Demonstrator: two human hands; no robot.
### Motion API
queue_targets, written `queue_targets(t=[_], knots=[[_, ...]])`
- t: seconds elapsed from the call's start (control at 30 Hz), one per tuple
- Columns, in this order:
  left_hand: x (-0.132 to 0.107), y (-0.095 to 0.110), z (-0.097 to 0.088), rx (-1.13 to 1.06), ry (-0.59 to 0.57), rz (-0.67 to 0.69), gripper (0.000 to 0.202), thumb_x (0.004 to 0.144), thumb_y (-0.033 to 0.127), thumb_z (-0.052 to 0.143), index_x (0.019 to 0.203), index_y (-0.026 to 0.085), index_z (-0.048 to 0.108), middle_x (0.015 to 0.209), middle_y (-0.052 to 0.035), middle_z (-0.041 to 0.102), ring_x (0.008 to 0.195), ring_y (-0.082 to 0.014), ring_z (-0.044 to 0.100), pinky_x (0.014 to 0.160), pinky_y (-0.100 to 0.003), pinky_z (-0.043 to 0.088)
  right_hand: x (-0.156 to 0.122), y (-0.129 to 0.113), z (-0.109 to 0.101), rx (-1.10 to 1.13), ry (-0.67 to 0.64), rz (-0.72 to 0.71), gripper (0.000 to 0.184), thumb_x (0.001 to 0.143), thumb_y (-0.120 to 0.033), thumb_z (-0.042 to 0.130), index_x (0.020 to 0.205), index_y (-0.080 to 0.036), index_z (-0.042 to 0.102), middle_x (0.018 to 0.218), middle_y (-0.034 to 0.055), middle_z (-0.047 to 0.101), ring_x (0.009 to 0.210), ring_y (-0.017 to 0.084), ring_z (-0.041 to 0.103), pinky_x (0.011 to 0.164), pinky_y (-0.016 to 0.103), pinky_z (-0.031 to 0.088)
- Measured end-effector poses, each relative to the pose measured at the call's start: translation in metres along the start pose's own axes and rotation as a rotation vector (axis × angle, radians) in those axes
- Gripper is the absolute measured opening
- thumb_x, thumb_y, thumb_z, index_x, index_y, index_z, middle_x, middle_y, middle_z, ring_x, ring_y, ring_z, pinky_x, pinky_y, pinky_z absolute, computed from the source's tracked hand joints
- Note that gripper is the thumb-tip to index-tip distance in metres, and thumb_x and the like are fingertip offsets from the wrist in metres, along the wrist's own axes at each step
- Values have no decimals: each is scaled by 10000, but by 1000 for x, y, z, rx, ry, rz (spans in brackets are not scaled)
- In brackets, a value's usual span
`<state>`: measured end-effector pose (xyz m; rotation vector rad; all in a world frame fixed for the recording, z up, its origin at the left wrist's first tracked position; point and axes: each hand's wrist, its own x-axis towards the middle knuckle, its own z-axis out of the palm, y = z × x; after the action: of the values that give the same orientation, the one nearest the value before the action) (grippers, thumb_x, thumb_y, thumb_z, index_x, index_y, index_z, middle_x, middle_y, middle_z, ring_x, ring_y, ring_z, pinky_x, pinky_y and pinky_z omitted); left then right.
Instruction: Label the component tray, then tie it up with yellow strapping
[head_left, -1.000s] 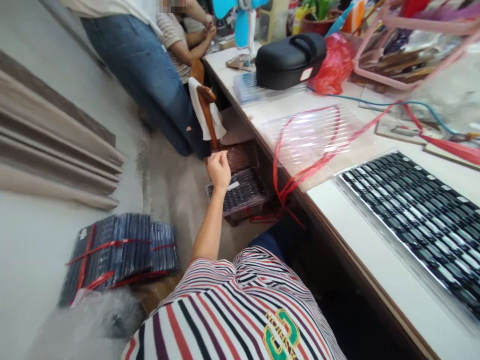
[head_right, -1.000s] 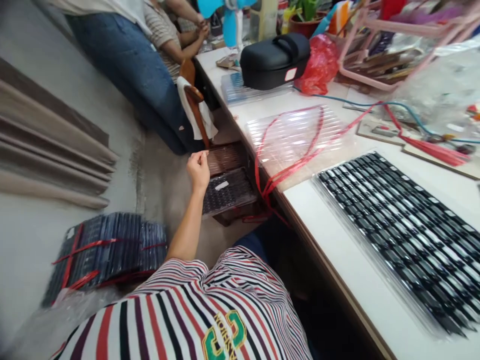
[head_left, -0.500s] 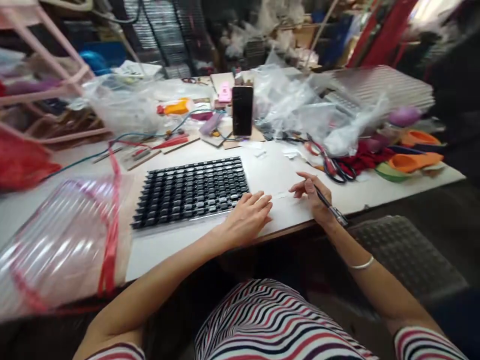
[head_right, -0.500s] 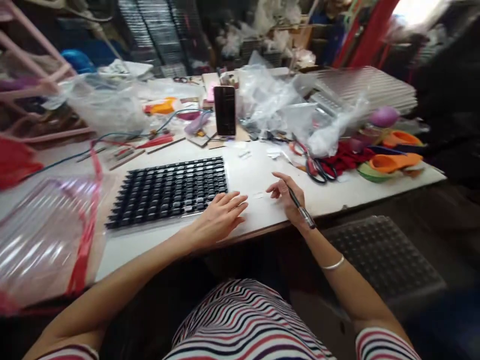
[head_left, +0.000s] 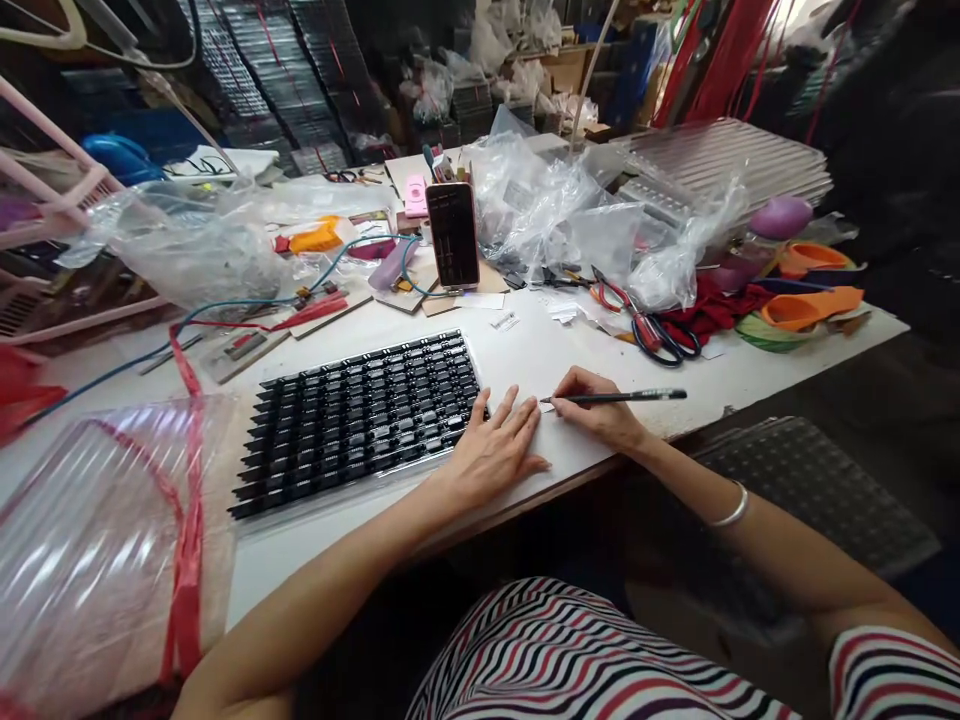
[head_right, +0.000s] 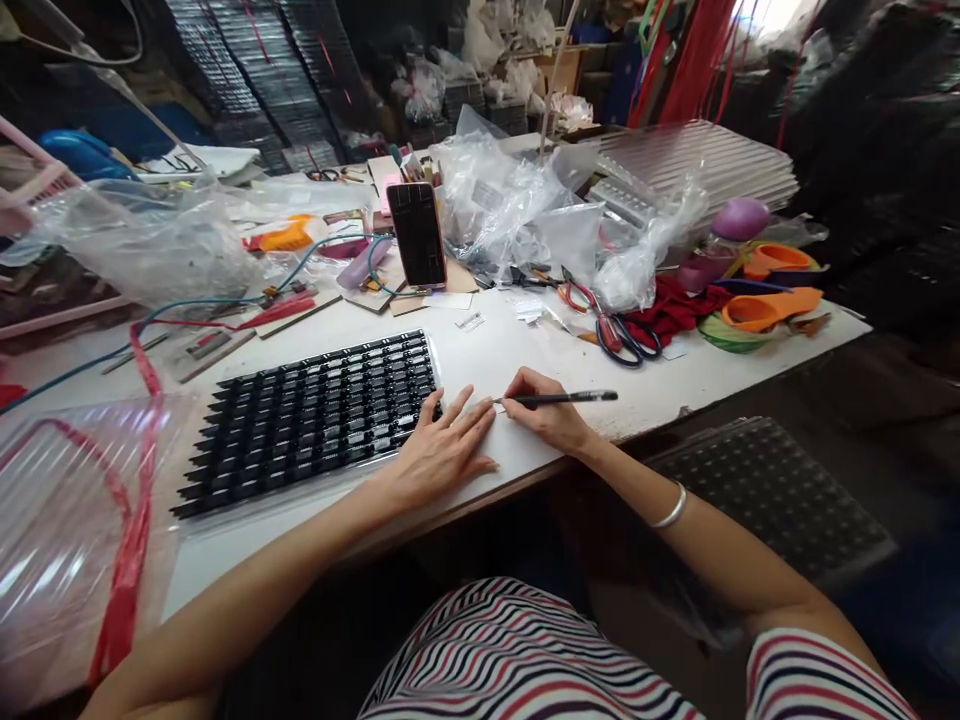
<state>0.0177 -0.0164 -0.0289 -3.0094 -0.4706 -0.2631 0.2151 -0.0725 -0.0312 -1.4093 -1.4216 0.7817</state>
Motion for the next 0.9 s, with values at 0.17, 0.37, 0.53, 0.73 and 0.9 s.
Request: queue_targets(t=[0.17,0.37,0.53,0.73,0.9], knots=[[-1,5,-1,-11,5,-20,634,892,590,313,1315,140,455,1397,-117,436,1348,-309,279,1078,-561,189,-2,0,2,-163,46,-53,144,759,-232,550,630,-194,500,557,-31,483,525,112,410,497,248,330],[0,4,-2,-25,-17,-25,646,897,598,282,1318,136,447,1409,-115,420,1351,-312,269,1085,-554,158,-6,2,5,-209,9,-80,156,769,-209,524,617,-191,496,547,-32,477,518,107,400,496,246,327],[0,4,-3,-34,-20,-16,625,914,565,276,1320,119,442,1411,-117,416,1354,-314,260,1081,-568,161,-5,6,5,-218,-17,-94,158,795,-224,522,641,-187,516,561,-32,482,525,105,403,505,242,332],[-1,4,-1,-33,-16,-17,657,895,597,287,1318,118,443,1407,-119,421,1354,-316,258,1074,-578,175,-5,6,5,-230,-25,-119,177,803,-211,513,628,-185,501,559,-31,485,518,102,401,504,238,331],[0,4,-3,-38,-29,-20,661,892,603,282,1309,119,451,1401,-129,427,1351,-318,266,1071,-579,178,-4,5,4,-232,-29,-132,165,788,-187,514,624,-179,499,551,-36,474,516,96,399,508,234,327]])
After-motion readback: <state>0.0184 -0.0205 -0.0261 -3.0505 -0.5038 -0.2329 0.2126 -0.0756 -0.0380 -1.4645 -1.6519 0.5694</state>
